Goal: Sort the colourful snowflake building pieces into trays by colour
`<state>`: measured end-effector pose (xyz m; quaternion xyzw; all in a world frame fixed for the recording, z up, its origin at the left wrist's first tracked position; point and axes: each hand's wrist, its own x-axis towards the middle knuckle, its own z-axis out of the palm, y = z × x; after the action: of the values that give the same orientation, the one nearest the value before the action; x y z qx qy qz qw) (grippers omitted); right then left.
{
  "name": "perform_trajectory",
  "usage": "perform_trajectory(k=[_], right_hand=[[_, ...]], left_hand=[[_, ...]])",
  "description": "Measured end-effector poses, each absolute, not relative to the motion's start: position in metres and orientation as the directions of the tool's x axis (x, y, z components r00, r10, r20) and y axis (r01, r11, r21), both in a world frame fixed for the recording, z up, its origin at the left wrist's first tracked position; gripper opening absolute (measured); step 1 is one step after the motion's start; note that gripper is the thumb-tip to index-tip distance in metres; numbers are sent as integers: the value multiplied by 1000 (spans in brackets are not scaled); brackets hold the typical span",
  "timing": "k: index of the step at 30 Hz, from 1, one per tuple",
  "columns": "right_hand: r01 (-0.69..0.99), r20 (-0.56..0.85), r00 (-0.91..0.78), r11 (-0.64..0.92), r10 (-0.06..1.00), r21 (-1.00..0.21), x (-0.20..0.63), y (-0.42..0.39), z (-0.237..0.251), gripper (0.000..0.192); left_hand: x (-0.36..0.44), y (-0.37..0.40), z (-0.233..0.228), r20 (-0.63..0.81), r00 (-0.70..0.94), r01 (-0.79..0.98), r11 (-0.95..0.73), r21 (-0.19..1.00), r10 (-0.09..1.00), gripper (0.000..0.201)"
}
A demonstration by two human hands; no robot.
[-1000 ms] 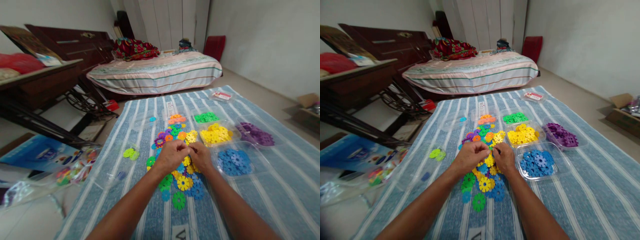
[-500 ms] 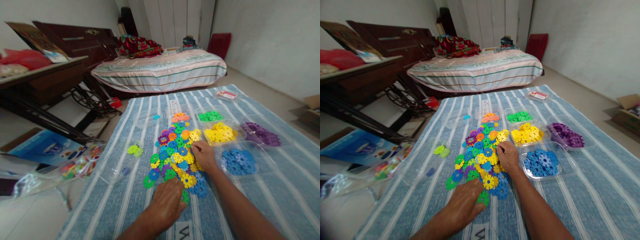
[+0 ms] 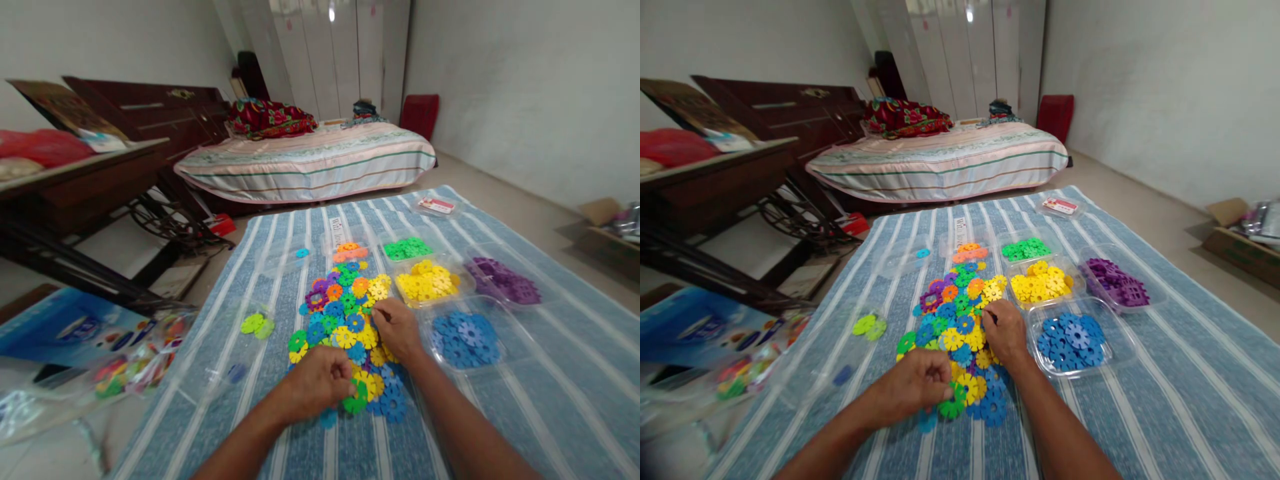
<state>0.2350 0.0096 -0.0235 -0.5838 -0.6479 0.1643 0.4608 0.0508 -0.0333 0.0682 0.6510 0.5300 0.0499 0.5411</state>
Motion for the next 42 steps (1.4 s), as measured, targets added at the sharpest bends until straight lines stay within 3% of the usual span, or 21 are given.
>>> perform_trajectory(k=[5,9,14,22,26,32,37,42], right_hand=[[565,403,124,270,907,-780,234,9,-26,17],[575,401,117,267,909,-773,234,9,-26,18],[585,388,122,249,914,-772,234,9,-24,18],[598,378,111,242,919,-764,238,7,-23,18],[614,377,88,248,922,-749,240,7,-25,18],[621,385,77,258,920,-740,241,6,-27,18],[612,394,81,266,916,-745,240,7,-28,18],[616,406,80,275,910,-738,238,8,-25,19]], left_hand=[[97,23,87,-289,303,496,109,861,908,10],[147,64,110,-93,210,234,42,971,973,4],[153,76,109,-60,166,318,4,948,984,4],[69,23,84,-177,300,661,-71,747,937,13],[47,-11,79,-280,368,828,-176,533,887,14],[37,-46,74,-307,305,945,-244,219,902,21],[34,-55,67,-304,305,950,-268,160,902,23],[34,-54,62,-286,309,948,-270,166,907,11]])
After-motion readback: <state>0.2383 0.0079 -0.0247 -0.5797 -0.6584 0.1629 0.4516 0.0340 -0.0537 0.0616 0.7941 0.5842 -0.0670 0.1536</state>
